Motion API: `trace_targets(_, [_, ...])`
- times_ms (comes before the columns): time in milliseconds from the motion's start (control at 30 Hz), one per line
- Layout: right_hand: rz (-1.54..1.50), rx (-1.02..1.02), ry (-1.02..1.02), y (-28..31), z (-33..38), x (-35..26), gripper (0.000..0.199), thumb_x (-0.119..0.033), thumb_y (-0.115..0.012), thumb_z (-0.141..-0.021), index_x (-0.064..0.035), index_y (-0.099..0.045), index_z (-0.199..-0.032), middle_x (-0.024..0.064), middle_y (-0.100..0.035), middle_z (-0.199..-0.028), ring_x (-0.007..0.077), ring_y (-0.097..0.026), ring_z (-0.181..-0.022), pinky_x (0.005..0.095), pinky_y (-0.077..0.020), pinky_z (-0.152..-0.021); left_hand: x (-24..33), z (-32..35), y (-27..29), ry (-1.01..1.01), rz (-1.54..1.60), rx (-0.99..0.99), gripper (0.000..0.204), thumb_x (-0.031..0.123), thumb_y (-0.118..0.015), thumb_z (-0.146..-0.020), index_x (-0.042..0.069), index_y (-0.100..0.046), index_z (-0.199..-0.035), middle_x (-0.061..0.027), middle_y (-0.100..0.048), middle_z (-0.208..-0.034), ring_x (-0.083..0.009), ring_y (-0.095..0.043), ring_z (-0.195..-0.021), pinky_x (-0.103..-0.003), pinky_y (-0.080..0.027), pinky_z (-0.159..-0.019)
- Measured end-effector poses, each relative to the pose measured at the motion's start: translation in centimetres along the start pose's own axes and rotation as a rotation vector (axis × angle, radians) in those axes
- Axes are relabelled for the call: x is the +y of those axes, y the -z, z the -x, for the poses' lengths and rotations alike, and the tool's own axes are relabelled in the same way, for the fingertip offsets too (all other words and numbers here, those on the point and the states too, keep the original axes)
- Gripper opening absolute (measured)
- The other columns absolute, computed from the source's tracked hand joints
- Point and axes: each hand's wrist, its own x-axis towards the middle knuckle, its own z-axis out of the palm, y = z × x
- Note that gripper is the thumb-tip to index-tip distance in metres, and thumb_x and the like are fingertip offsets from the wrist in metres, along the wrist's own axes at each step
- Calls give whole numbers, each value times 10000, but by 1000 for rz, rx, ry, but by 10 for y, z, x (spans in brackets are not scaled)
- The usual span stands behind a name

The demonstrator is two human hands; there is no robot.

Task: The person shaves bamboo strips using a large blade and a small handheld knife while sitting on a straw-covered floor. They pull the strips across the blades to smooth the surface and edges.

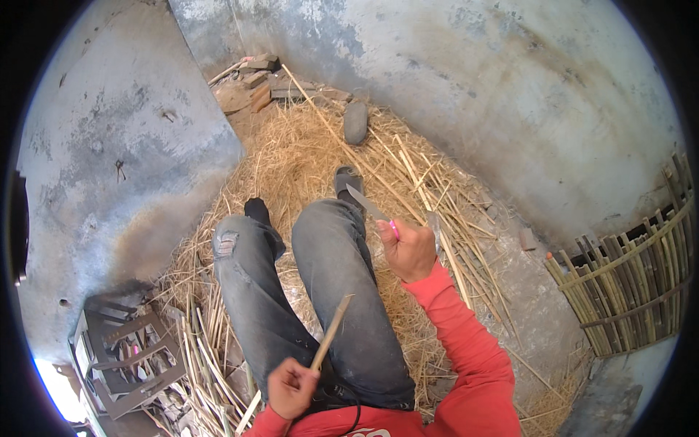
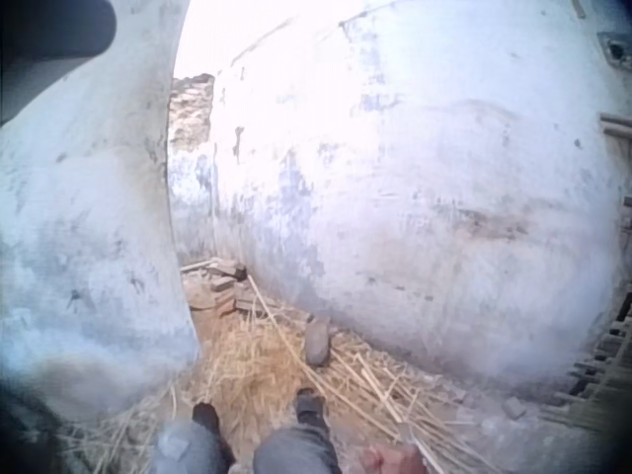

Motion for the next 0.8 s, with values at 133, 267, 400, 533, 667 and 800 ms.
trace_targets(133, [-170,-19,13,12,5,-30,507,-385,-627,-1012,-51,-543,-640,152,-487,-510,335,-514,-424,436,-376,-431,33,-47,2,-90,110,68,109,59,-681,-984,7,-589,-1011,19,-585,-714,-34,-544,-619,-191,-425,-560])
trace_targets(267, [-166,-215,101,5,25,-49,527,-438,-651,-981,-50,-566,-635,167,-534,-524,367,-579,-467,445,-432,-446,39,-89,-20,-126,92,-10,252,85,-631,-1022,-31,-680,-1240,43,-550,-670,-27,-441,-511,-208,-337,-481])
trace_targets(400, [-125,-264,103,-5,34,-56,533,-461,-642,-976,-55,-592,-634,176,-572,-540,374,-617,-498,452,-457,-450,38,-96,-26,-31,62,-72,317,136,-667,-1016,19,-689,-1310,76,-556,-713,-8,-461,-579,-200,-348,-521])
trace_targets(533, [-84,-238,84,-20,36,-48,524,-424,-648,-984,-56,-570,-619,167,-546,-536,364,-597,-480,434,-442,-446,32,-92,-26,3,92,-57,316,142,-665,-1019,18,-690,-1308,76,-553,-716,-4,-453,-577,-205,-343,-515])
trace_targets(667, [-66,-248,126,-24,28,-45,536,-429,-626,-994,-57,-571,-613,170,-548,-532,375,-583,-470,452,-439,-450,34,-82,-23,-7,57,-6,278,98,-635,-1025,-18,-698,-1270,67,-530,-666,-18,-422,-515,-214,-307,-473])
trace_targets(800, [87,-165,-78,-31,11,-4,550,-472,-575,-1011,-62,-609,-645,168,-559,-521,383,-568,-465,462,-446,-452,19,-57,-10,-126,-252,-56,258,96,-645,-1009,-47,-719,-1210,65,-535,-668,-28,-468,-563,-225,-359,-510])
